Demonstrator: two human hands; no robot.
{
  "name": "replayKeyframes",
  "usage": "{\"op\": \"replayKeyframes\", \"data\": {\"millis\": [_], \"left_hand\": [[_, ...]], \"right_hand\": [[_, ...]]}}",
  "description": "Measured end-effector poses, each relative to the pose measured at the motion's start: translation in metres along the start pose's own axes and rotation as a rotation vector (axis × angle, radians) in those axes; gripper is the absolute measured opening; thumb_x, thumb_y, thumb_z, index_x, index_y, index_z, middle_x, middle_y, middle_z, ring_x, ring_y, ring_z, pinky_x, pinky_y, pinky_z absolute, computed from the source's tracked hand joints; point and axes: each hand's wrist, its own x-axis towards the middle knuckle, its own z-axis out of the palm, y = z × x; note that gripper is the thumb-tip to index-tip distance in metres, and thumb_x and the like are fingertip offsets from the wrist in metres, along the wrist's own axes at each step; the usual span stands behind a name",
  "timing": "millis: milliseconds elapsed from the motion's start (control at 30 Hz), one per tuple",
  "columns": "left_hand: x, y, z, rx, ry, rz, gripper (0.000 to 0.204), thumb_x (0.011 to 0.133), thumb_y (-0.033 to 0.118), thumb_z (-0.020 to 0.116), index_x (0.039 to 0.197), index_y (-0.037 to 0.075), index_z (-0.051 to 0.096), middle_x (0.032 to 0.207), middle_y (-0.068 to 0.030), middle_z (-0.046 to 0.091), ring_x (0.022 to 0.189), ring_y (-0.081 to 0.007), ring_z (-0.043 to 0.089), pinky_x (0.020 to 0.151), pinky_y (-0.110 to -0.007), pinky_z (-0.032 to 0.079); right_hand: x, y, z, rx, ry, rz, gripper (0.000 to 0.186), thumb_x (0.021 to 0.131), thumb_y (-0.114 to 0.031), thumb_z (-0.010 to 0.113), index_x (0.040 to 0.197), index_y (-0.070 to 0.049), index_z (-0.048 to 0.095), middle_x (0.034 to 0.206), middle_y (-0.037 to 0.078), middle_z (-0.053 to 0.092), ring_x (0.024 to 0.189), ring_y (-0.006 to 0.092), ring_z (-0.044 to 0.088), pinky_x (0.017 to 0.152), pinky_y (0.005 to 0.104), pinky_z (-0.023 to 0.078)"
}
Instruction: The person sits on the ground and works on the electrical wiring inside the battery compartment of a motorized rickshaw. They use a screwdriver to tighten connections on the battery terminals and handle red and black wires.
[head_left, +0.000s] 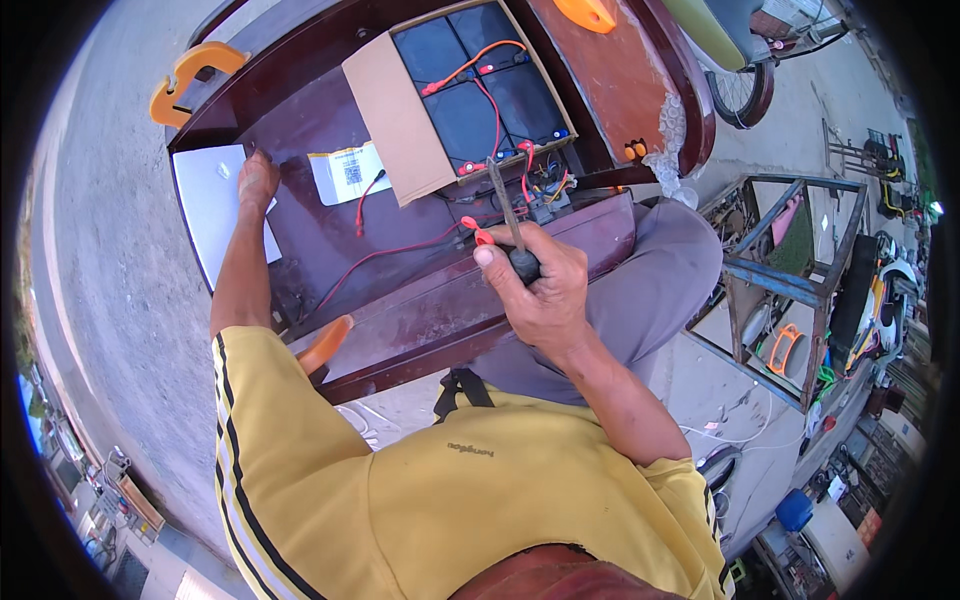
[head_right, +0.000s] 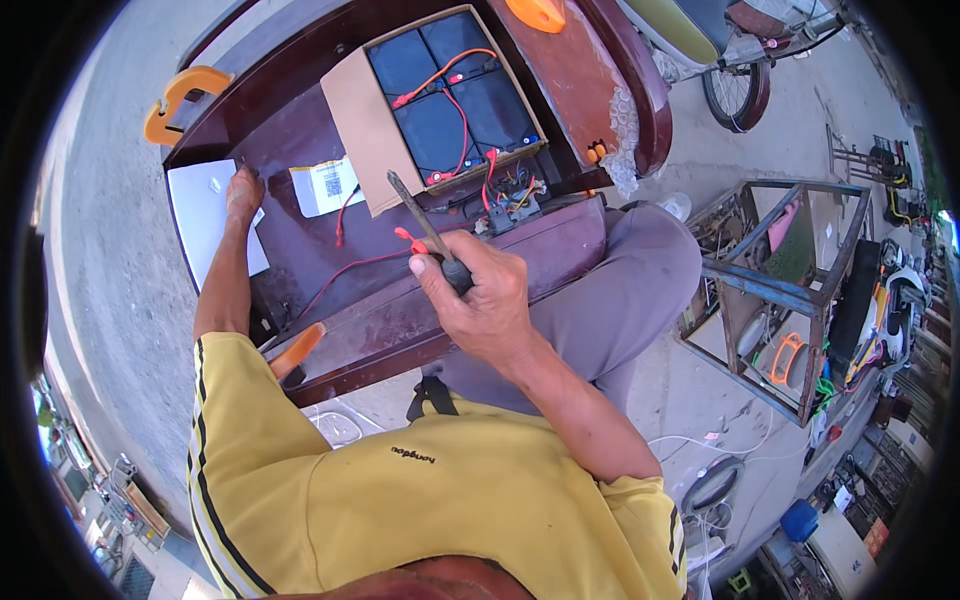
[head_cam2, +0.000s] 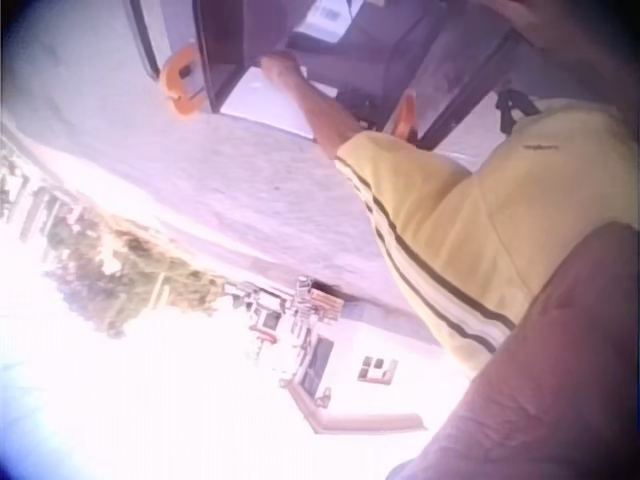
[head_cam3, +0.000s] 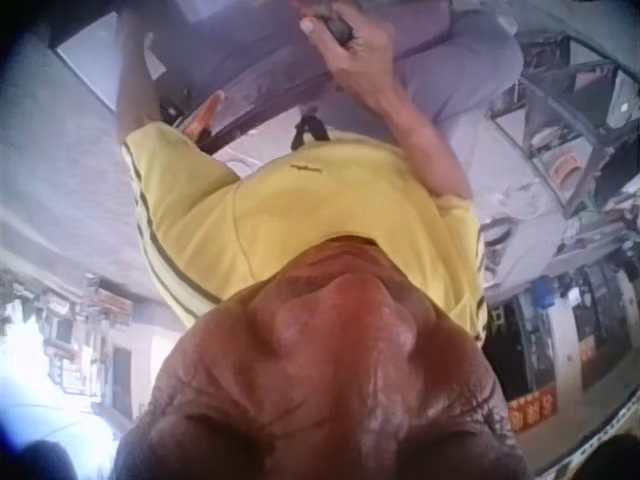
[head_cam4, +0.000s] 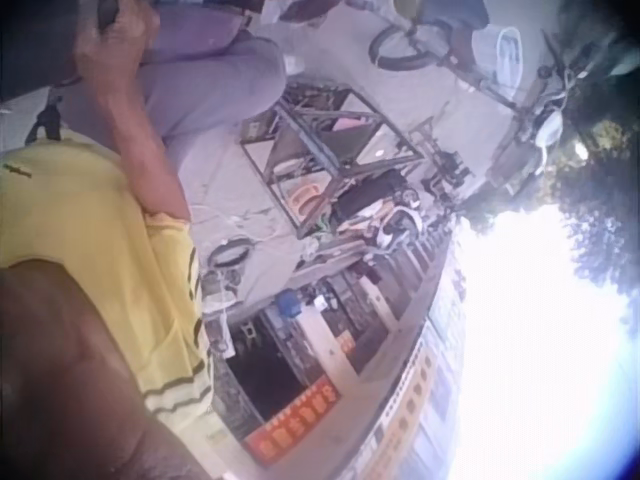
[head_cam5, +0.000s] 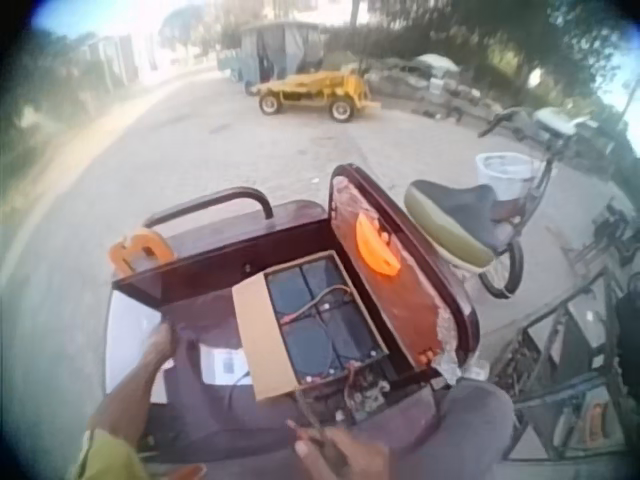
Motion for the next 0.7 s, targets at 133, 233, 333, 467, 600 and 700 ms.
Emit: {"op": "replayKeyframes", "data": {"millis": [133,233,333,467,600,700], "left_hand": [[-0.008,0.056,-0.078,-0.181,0.119,0.099,0.024,0.090,0.014,0.068,0.111,0.003,0.069,0.108,-0.0213,0.075,0.103,-0.0413,0.071,0.091,-0.047,0.056],[-0.027,0.106,-0.139,-0.364,0.174,0.203,0.022,0.090,0.010,0.068,0.110,0.003,0.068,0.094,-0.0161,0.074,0.089,-0.0312,0.074,0.084,-0.040,0.058],[-0.063,0.163,-0.196,-0.513,0.088,0.374,0.019,0.095,0.010,0.068,0.112,0.003,0.071,0.098,-0.0120,0.076,0.088,-0.0247,0.074,0.083,-0.037,0.059],[-0.140,0.223,-0.242,-0.891,-0.043,0.477,0.017,0.102,0.009,0.066,0.117,0.002,0.072,0.096,-0.0059,0.076,0.085,-0.0115,0.069,0.078,-0.028,0.058],[-0.213,0.247,-0.241,-1.215,-0.184,0.495,0.017,0.102,0.009,0.068,0.117,0.000,0.072,0.095,-0.0060,0.075,0.084,-0.0102,0.067,0.076,-0.026,0.057],[-0.230,0.259,-0.222,-1.365,-0.264,0.488,0.018,0.101,0.006,0.068,0.117,-0.002,0.072,0.096,-0.0082,0.075,0.083,-0.0121,0.067,0.075,-0.028,0.058]], "right_hand": [[0.000,0.001,0.002,0.077,-0.024,0.046,0.015,0.094,-0.011,0.077,0.101,0.001,0.071,0.065,0.008,0.064,0.058,0.0142,0.061,0.056,0.0307,0.048],[0.001,-0.003,0.002,0.166,-0.094,0.179,0.018,0.095,-0.012,0.077,0.105,0.001,0.070,0.075,0.008,0.072,0.069,0.0109,0.070,0.062,0.0288,0.053],[0.001,0.005,0.010,0.297,-0.036,0.109,0.019,0.095,-0.013,0.077,0.105,0.001,0.069,0.075,0.007,0.073,0.069,0.0103,0.069,0.062,0.0291,0.053],[-0.003,-0.007,0.002,0.287,-0.103,0.181,0.021,0.096,-0.016,0.076,0.104,0.001,0.067,0.077,0.007,0.073,0.068,0.0107,0.066,0.065,0.0301,0.053],[-0.019,0.001,0.006,0.249,-0.059,0.018,0.017,0.097,-0.014,0.072,0.106,0.000,0.068,0.078,0.008,0.072,0.068,0.0110,0.064,0.067,0.0309,0.052],[-0.012,0.004,-0.003,0.455,-0.073,0.212,0.016,0.099,-0.011,0.069,0.110,0.000,0.068,0.084,0.006,0.074,0.069,0.0085,0.062,0.064,0.0275,0.050]]}}
